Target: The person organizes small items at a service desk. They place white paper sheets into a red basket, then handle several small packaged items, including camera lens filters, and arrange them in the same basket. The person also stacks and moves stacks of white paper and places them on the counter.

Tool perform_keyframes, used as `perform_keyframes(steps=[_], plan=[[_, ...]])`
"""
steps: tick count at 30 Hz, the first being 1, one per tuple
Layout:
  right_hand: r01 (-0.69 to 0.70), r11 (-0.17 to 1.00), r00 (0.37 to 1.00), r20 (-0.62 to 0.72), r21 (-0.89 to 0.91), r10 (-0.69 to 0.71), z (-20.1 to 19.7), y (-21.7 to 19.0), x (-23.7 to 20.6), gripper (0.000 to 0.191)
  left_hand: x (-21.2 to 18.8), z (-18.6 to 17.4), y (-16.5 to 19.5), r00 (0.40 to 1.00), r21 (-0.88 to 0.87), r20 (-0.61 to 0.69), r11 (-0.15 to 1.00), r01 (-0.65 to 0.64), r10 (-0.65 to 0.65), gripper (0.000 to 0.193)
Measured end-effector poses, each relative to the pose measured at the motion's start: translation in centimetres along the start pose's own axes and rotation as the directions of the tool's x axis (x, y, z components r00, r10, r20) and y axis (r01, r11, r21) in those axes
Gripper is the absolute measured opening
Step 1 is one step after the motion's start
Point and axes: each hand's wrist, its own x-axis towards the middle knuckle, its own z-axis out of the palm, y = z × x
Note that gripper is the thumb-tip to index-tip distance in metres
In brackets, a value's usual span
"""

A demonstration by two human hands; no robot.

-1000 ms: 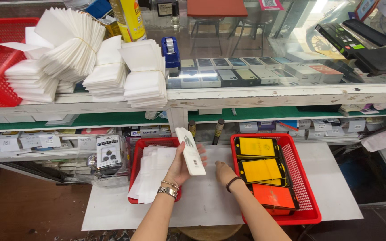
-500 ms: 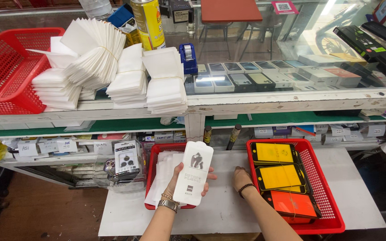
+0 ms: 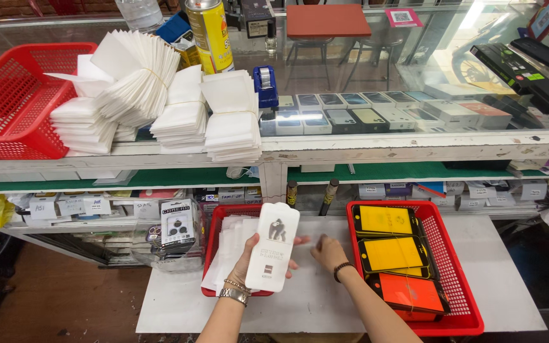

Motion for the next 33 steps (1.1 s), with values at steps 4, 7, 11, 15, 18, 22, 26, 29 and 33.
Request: perform_keyframes(steps=[4, 7, 11, 15, 18, 22, 26, 29, 33], plan=[[0.157, 0.897, 0.987, -0.053, 0.414, -0.149, -3.6, -3.2, 0.6, 0.022, 0.5, 0.6, 0.0, 0.962, 0.057, -0.267, 0.997, -0.046, 0.059, 0.097], [0.202, 0.726, 0.962, 0.004, 0.657, -0.271, -7.1, -4.8, -0.2, 0.023, 1.7, 1.3, -0.6, 0.955, 0.063, -0.28, 0.994, -0.088, 0.102, 0.094], [0.232, 0.672, 0.941, 0.013, 0.703, -0.339, -10.5, -5.0, -1.8, 0.029, 3.5, 2.1, -1.8, 0.978, 0.056, -0.151, 0.989, -0.135, 0.142, 0.097], [0.351, 0.863, 0.93, -0.03, 0.363, -0.366, -11.8, -2.5, -2.4, 0.03, 4.6, 2.6, -2.6, 0.991, 0.001, -0.05, 0.992, -0.124, 0.124, 0.107], [0.115, 0.955, 0.934, 0.296, 0.275, -0.198, -11.7, 0.7, -1.6, 0.023, 4.8, 3.1, -3.3, 0.999, 0.065, -0.047, 0.998, -0.013, 0.016, 0.107], [-0.49, 0.129, 0.855, 0.504, 0.862, -0.123, -11.8, 5.4, -0.2, 0.019, 4.9, 3.9, -4.2, 0.97, 0.243, -0.079, 0.94, 0.241, -0.228, 0.094], [-0.326, 0.235, 0.919, 0.365, 0.916, -0.149, -12.5, 6.9, 0.2, 0.019, 5.7, 4.8, -5.1, 0.875, 0.48, -0.163, 0.738, 0.475, -0.456, 0.077], [-0.032, 0.644, 0.985, 0.134, 0.764, -0.11, -13.4, 5.4, -1.8, 0.019, 7.2, 5.8, -5.8, 0.869, 0.432, -0.226, 0.754, 0.495, -0.441, 0.067], [0.322, 0.81, 0.945, -0.218, 0.489, -0.244, -16.2, 2.6, -6.2, 0.018, 9.4, 7.2, -6.4, 0.849, 0.475, -0.292, 0.703, 0.529, -0.441, 0.061]])
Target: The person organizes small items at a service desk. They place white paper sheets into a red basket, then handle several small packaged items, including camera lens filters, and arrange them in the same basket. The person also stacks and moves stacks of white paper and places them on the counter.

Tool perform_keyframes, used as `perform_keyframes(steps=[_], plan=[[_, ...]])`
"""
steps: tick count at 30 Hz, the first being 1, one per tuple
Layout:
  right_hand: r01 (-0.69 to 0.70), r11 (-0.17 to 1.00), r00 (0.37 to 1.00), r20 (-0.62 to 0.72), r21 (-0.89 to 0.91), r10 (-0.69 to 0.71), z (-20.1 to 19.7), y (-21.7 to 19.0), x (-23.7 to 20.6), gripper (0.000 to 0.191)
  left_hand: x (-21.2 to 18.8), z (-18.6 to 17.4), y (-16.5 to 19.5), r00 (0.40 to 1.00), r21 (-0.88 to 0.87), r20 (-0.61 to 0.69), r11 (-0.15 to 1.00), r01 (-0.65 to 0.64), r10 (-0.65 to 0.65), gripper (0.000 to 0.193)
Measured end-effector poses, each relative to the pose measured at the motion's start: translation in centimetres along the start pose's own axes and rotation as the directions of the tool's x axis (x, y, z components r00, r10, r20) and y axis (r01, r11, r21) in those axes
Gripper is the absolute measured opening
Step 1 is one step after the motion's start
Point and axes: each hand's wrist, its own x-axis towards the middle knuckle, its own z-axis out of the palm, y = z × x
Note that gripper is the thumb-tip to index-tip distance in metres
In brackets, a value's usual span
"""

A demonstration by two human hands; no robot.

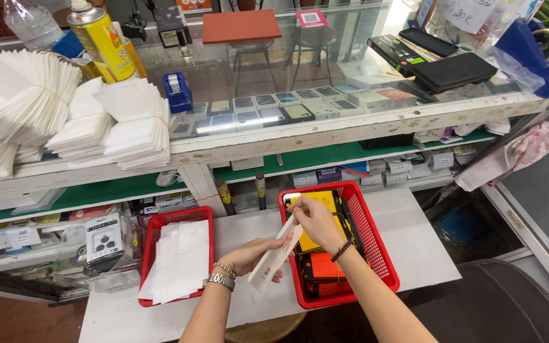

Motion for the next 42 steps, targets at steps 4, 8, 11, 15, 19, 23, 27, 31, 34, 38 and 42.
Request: perform_keyframes(steps=[4, 8, 11, 15, 19, 23, 27, 31, 34, 38, 42], plan=[[0.055, 0.994, 0.995, -0.081, -0.091, -0.063, -0.1, -3.5, -3.4, 0.019, 1.9, 1.4, 1.0, 0.988, 0.136, -0.157, 0.99, 0.023, -0.001, 0.066], [0.092, 0.991, 0.99, -0.102, -0.1, -0.102, 0.5, -4.1, -6.4, 0.015, 3.5, 2.4, 0.9, 0.945, 0.04, -0.325, 0.999, -0.006, 0.019, 0.065], [-0.018, 0.995, 0.993, -0.118, -0.094, 0.007, 0.0, -3.3, -7.7, 0.016, 3.4, 2.5, 0.0, 0.946, -0.061, -0.308, 0.99, -0.125, 0.101, 0.065], [-0.007, 0.999, 0.998, -0.057, -0.05, 0.004, -1.5, -2.1, -8.2, 0.016, 2.8, 1.8, -1.3, 0.929, -0.129, -0.313, 0.96, -0.25, 0.2, 0.053], [0.039, 0.998, 0.997, 0.064, -0.051, -0.036, -2.0, -1.3, -8.4, 0.016, 3.1, 1.4, -2.6, 0.945, -0.117, -0.215, 0.954, -0.276, 0.247, 0.052], [0.056, 0.998, 0.932, 0.355, 0.042, -0.068, -3.2, -0.3, -8.2, 0.02, 4.0, 1.5, -3.5, 0.917, -0.298, -0.223, 0.872, -0.388, 0.332, 0.062], [0.041, 0.994, 0.998, 0.049, 0.1, -0.047, -7.0, 1.6, -5.2, 0.032, 5.4, 2.6, -2.9, 0.978, -0.289, -0.008, 0.936, -0.201, 0.207, 0.071], [-0.228, 0.943, 0.965, 0.187, 0.243, 0.185, -9.9, 4.8, -4.2, 0.051, 7.4, 4.8, -2.0, 0.951, -0.289, 0.271, 0.955, -0.067, 0.149, 0.077], [-0.49, 0.792, 0.868, 0.28, 0.363, 0.409, -9.5, 8.1, -5.2, 0.046, 8.1, 5.5, -2.1, 0.912, -0.364, 0.364, 0.93, -0.047, 0.189, 0.084], [-0.449, 0.686, 0.878, 0.14, 0.572, 0.458, -8.7, 12.2, -6.0, 0.039, 7.8, 4.1, -2.1, 0.966, -0.342, -0.243, 0.925, -0.165, 0.083, 0.086], [-0.397, 0.788, 0.87, -0.081, 0.47, 0.486, -7.8, 14.1, -4.3, 0.035, 7.4, 3.0, -1.8, 0.632, 0.313, -0.646, 0.904, -0.292, 0.428, 0.067]])
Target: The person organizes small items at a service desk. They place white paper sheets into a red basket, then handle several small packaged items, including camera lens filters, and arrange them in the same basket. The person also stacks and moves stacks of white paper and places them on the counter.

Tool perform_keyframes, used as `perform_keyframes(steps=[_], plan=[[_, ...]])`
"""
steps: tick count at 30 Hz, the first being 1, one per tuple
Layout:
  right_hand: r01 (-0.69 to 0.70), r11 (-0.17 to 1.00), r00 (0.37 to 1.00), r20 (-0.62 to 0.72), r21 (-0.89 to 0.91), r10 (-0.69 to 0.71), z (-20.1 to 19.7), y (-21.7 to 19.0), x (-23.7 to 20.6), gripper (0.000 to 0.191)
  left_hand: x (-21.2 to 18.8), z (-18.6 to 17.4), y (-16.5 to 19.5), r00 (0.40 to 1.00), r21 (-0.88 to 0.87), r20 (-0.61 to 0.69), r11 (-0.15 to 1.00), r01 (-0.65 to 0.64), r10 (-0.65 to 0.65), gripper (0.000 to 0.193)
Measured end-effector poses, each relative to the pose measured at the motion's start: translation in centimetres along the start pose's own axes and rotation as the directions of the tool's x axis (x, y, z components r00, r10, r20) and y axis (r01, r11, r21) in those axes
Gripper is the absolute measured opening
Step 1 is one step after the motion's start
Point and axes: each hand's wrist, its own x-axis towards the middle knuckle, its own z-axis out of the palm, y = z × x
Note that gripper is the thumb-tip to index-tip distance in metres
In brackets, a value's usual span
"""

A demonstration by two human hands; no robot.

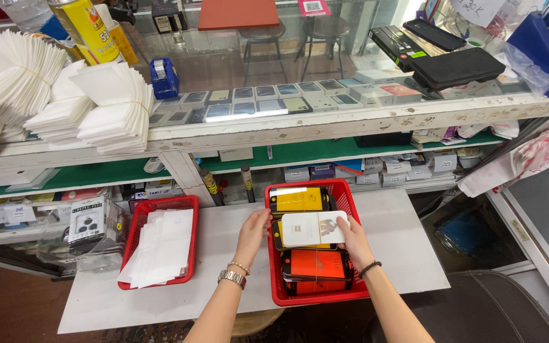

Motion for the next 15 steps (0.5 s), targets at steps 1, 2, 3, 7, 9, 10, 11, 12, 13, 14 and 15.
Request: perform_keyframes(steps=[1, 2, 3, 7, 9, 10, 11, 12, 13, 14, 15], plan=[[0.006, 0.997, 1.0, -0.011, -0.075, -0.006, 0.6, 0.1, 0.4, 0.035, -0.2, 0.2, 0.0, 0.992, 0.226, -0.034, 0.968, -0.109, 0.12, 0.064], [0.013, 0.989, 1.0, -0.022, -0.149, -0.016, 1.3, 0.1, 0.8, 0.035, -0.5, 0.5, 0.1, 0.969, 0.444, -0.042, 0.874, -0.2, 0.243, 0.06], [0.018, 0.975, 0.999, -0.031, -0.222, -0.026, 2.0, 0.0, 1.2, 0.036, -0.8, 0.9, 0.1, 0.963, 0.561, 0.053, 0.791, -0.246, 0.263, 0.071], [0.093, 0.843, 0.987, -0.064, -0.53, -0.149, 3.5, 0.0, 1.8, 0.039, -2.2, 2.4, 0.6, 0.938, 0.766, 0.242, 0.545, -0.342, 0.248, 0.106], [0.211, 0.614, 0.938, -0.018, -0.76, -0.345, 3.4, 0.1, 1.9, 0.041, -2.4, 2.6, 0.8, 0.934, 0.786, 0.249, 0.511, -0.349, 0.256, 0.107], [0.263, 0.556, 0.916, 0.023, -0.788, -0.4, 3.1, 0.2, 2.0, 0.039, -2.4, 2.6, 0.9, 0.93, 0.793, 0.258, 0.491, -0.359, 0.263, 0.104], [0.312, 0.494, 0.889, 0.067, -0.811, -0.452, 2.8, 0.3, 2.1, 0.037, -2.3, 2.5, 1.0, 0.925, 0.801, 0.267, 0.472, -0.369, 0.271, 0.101], [0.358, 0.429, 0.86, 0.114, -0.829, -0.497, 2.5, 0.4, 2.1, 0.035, -2.2, 2.4, 1.0, 0.928, 0.81, 0.269, 0.46, -0.363, 0.258, 0.1], [0.278, 0.637, 0.936, 0.054, -0.719, -0.348, 2.1, 0.5, 2.2, 0.035, -2.0, 2.3, 1.0, 0.93, 0.819, 0.271, 0.448, -0.358, 0.247, 0.099], [0.162, 0.802, 0.983, 0.028, -0.575, -0.179, 1.7, 0.4, 2.3, 0.036, -1.8, 2.4, 1.0, 0.932, 0.827, 0.275, 0.435, -0.355, 0.236, 0.098], [0.017, 0.913, 0.999, 0.037, -0.407, -0.002, 1.4, 0.3, 2.2, 0.036, -1.7, 2.4, 1.0, 0.931, 0.831, 0.286, 0.425, -0.359, 0.227, 0.096]])
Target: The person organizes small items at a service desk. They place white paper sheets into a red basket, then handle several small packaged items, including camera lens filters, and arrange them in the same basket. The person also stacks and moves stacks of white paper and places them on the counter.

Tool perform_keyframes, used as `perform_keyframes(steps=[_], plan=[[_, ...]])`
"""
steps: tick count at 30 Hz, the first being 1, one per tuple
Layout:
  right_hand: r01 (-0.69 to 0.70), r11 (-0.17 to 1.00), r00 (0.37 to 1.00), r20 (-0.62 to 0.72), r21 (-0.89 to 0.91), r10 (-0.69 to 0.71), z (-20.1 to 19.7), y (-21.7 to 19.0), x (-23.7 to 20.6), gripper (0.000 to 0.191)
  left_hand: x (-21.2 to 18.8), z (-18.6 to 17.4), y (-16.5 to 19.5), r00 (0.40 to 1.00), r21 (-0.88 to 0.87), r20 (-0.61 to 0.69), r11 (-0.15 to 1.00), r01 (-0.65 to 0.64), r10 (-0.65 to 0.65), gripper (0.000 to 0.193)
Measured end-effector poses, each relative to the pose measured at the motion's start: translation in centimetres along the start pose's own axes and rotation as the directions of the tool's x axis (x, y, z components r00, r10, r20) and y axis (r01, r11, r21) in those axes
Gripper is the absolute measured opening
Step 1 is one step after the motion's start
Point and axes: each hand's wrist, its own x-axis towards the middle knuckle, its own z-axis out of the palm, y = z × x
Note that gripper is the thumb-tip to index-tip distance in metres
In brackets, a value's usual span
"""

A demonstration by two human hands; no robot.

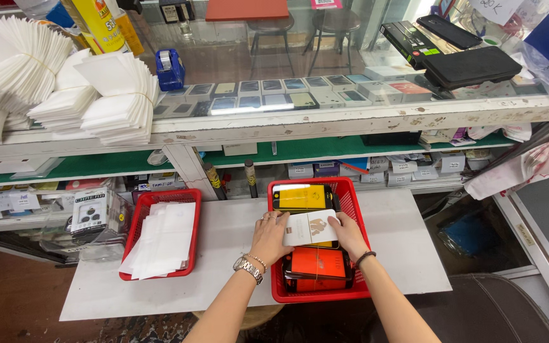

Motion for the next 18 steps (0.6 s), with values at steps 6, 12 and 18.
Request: perform_keyframes(steps=[6, 12, 18], plan=[[-0.184, 0.946, 0.969, 0.213, 0.269, 0.128, -4.0, 1.0, -1.6, 0.043, -0.3, -0.2, 1.0, 0.988, 0.018, 0.127, 0.996, -0.086, 0.084, 0.096], [0.211, 0.71, 0.977, 0.117, -0.672, -0.18, -4.7, -0.4, -6.6, 0.067, -1.4, -1.0, 1.4, 0.939, 0.002, 0.329, 0.994, -0.105, 0.099, 0.111], [0.377, 0.473, 0.913, 0.404, -0.796, -0.048, -3.6, -4.0, -10.2, 0.123, -2.2, 0.6, 1.1, 0.935, 0.116, 0.295, 0.964, -0.24, 0.197, 0.132]])
